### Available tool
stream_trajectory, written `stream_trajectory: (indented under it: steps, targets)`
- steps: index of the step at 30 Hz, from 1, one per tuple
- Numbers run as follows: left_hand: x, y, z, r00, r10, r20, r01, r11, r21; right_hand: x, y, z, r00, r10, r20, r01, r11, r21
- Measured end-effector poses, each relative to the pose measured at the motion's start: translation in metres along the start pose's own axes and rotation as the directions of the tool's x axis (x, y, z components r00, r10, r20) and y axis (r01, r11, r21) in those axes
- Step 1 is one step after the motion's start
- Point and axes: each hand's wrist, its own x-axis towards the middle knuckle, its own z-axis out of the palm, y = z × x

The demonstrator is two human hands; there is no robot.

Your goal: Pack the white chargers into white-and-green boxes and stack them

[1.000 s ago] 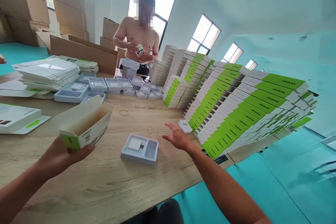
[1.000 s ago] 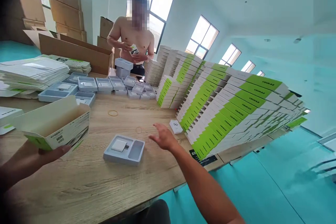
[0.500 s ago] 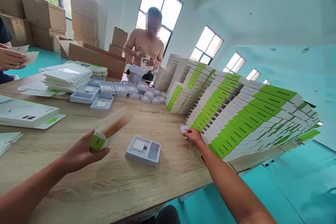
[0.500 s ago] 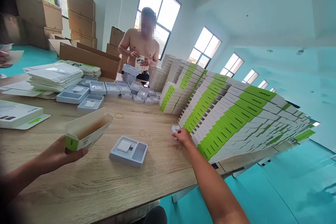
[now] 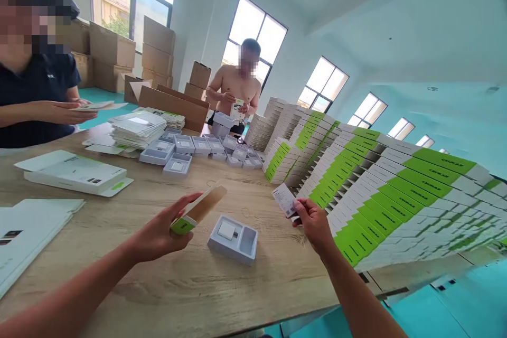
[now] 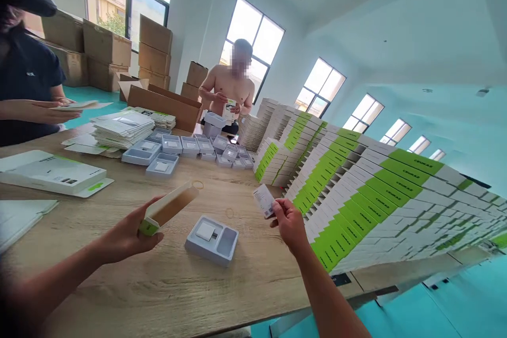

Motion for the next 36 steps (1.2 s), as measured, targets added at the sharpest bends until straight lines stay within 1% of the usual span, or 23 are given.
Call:
stream_trajectory:
  steps: [1, 2, 3, 5, 6, 7, 9, 11, 12, 13, 14, 15, 16, 17, 18, 19, 21, 23, 26, 29, 31, 33, 36]
  targets:
    - [0.002, 0.000, -0.003, 0.997, 0.013, 0.070, -0.014, 1.000, 0.014, -0.015, -0.017, 0.005, 0.997, -0.006, 0.077, -0.003, 0.993, 0.117]
    - [0.004, 0.000, -0.007, 0.990, 0.037, 0.137, -0.043, 0.998, 0.044, -0.029, -0.034, 0.012, 0.982, 0.002, 0.190, -0.058, 0.957, 0.286]
    - [0.005, -0.001, -0.009, 0.979, 0.068, 0.192, -0.084, 0.993, 0.079, -0.043, -0.050, 0.018, 0.950, 0.016, 0.313, -0.153, 0.895, 0.418]
    - [0.007, -0.003, -0.013, 0.957, 0.127, 0.260, -0.169, 0.975, 0.144, -0.063, -0.081, 0.033, 0.860, 0.036, 0.509, -0.349, 0.768, 0.536]
    - [0.007, -0.005, -0.013, 0.943, 0.148, 0.297, -0.208, 0.961, 0.181, -0.069, -0.094, 0.041, 0.824, 0.047, 0.565, -0.414, 0.730, 0.543]
    - [0.006, -0.006, -0.013, 0.931, 0.167, 0.323, -0.244, 0.946, 0.215, -0.072, -0.105, 0.048, 0.802, 0.054, 0.596, -0.451, 0.709, 0.542]
    - [0.006, -0.008, -0.012, 0.916, 0.201, 0.346, -0.303, 0.913, 0.271, -0.073, -0.120, 0.062, 0.785, 0.054, 0.617, -0.475, 0.692, 0.544]
    - [0.005, -0.007, -0.012, 0.908, 0.222, 0.354, -0.335, 0.893, 0.301, -0.068, -0.124, 0.072, 0.779, 0.050, 0.625, -0.481, 0.686, 0.546]
    - [0.005, -0.007, -0.012, 0.906, 0.225, 0.358, -0.341, 0.889, 0.304, -0.064, -0.120, 0.075, 0.787, 0.049, 0.616, -0.471, 0.693, 0.546]
    - [0.006, -0.006, -0.013, 0.905, 0.224, 0.361, -0.339, 0.892, 0.298, -0.061, -0.114, 0.077, 0.811, 0.047, 0.584, -0.433, 0.720, 0.543]
    - [0.006, -0.006, -0.014, 0.908, 0.219, 0.358, -0.329, 0.901, 0.282, -0.057, -0.103, 0.079, 0.853, 0.033, 0.520, -0.352, 0.772, 0.528]
    - [0.006, -0.006, -0.015, 0.913, 0.209, 0.349, -0.309, 0.915, 0.261, -0.053, -0.090, 0.080, 0.898, -0.009, 0.440, -0.228, 0.846, 0.482]
    - [0.006, -0.005, -0.016, 0.921, 0.196, 0.338, -0.286, 0.928, 0.239, -0.049, -0.075, 0.083, 0.926, -0.082, 0.368, -0.074, 0.918, 0.389]
    - [0.006, -0.005, -0.017, 0.927, 0.182, 0.329, -0.264, 0.938, 0.224, -0.046, -0.059, 0.086, 0.928, -0.168, 0.334, 0.082, 0.963, 0.256]
    - [0.005, -0.005, -0.018, 0.931, 0.170, 0.322, -0.248, 0.944, 0.218, -0.044, -0.042, 0.089, 0.908, -0.237, 0.346, 0.208, 0.971, 0.118]
    - [0.005, -0.005, -0.018, 0.934, 0.161, 0.319, -0.239, 0.945, 0.223, -0.043, -0.026, 0.093, 0.879, -0.273, 0.391, 0.292, 0.956, 0.010]
    - [0.005, -0.003, -0.020, 0.934, 0.155, 0.322, -0.244, 0.935, 0.257, -0.046, -0.002, 0.098, 0.838, -0.270, 0.474, 0.351, 0.932, -0.089]
    - [0.005, -0.002, -0.022, 0.930, 0.158, 0.332, -0.265, 0.914, 0.306, -0.055, 0.008, 0.094, 0.839, -0.268, 0.474, 0.346, 0.934, -0.084]
    - [0.007, -0.002, -0.025, 0.900, 0.183, 0.395, -0.356, 0.831, 0.426, -0.076, -0.001, 0.065, 0.838, -0.296, 0.458, 0.324, 0.946, 0.017]
    - [0.009, -0.003, -0.026, 0.842, 0.187, 0.506, -0.480, 0.689, 0.543, -0.095, -0.026, 0.026, 0.807, -0.303, 0.506, 0.266, 0.953, 0.147]
    - [0.010, -0.004, -0.025, 0.806, 0.179, 0.565, -0.543, 0.604, 0.583, -0.101, -0.043, 0.009, 0.808, -0.306, 0.503, 0.265, 0.952, 0.154]
    - [0.010, -0.004, -0.023, 0.776, 0.181, 0.605, -0.592, 0.540, 0.598, -0.104, -0.056, 0.004, 0.835, -0.313, 0.453, 0.301, 0.948, 0.100]
    - [0.009, -0.002, -0.019, 0.744, 0.195, 0.639, -0.642, 0.473, 0.603, -0.105, -0.064, 0.009, 0.873, -0.319, 0.369, 0.340, 0.940, 0.009]
